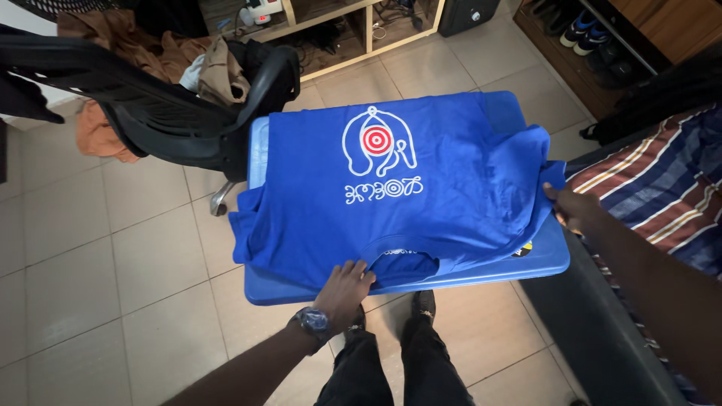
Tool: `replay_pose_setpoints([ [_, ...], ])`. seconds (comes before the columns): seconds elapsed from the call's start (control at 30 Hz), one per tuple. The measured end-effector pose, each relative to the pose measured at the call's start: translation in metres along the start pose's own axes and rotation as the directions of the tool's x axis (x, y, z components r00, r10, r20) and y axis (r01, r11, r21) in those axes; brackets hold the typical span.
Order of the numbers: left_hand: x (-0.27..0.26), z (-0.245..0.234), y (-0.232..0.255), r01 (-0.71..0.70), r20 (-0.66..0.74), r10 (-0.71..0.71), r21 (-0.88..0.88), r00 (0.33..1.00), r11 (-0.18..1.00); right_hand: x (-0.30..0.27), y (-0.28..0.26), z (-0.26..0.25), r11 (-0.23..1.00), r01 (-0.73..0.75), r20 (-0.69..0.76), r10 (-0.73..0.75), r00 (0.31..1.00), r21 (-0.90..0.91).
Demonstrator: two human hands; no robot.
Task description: The person takes a blue t-shirt and a black t-shirt from a basket, spreads them on a table to insert hangers, and then hangs them inside a wardrobe.
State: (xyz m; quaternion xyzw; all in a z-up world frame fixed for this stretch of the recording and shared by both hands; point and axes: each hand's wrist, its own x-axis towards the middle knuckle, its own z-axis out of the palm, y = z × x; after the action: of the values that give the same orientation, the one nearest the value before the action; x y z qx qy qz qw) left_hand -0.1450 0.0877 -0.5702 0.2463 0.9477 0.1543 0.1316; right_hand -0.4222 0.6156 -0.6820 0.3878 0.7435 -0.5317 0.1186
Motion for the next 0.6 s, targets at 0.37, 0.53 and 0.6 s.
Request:
replay_pose_setpoints([
  [0.37, 0.036, -0.006, 0.036, -0.064, 0.027, 0.06, 0.146, 0.998, 0.987, -0.011, 0.009, -0.037, 0.654, -0.183, 0.212, 0.036, 0.977, 0.734],
  [0.53, 0.084, -0.011, 0.085, 0.087, 0.079, -0.066, -0.303, 0.995, 0.949, 0.009, 0.025, -0.049, 0.593, -0.187, 0.25, -0.025, 0.968, 0.784],
  [0.6, 0.104, -0.008, 0.104, 0.119, 0.074, -0.099, -0.344, 0.992, 0.931, 0.024, 0.023, -0.049, 0.621, -0.204, 0.244, 0.021, 0.97, 0.757],
])
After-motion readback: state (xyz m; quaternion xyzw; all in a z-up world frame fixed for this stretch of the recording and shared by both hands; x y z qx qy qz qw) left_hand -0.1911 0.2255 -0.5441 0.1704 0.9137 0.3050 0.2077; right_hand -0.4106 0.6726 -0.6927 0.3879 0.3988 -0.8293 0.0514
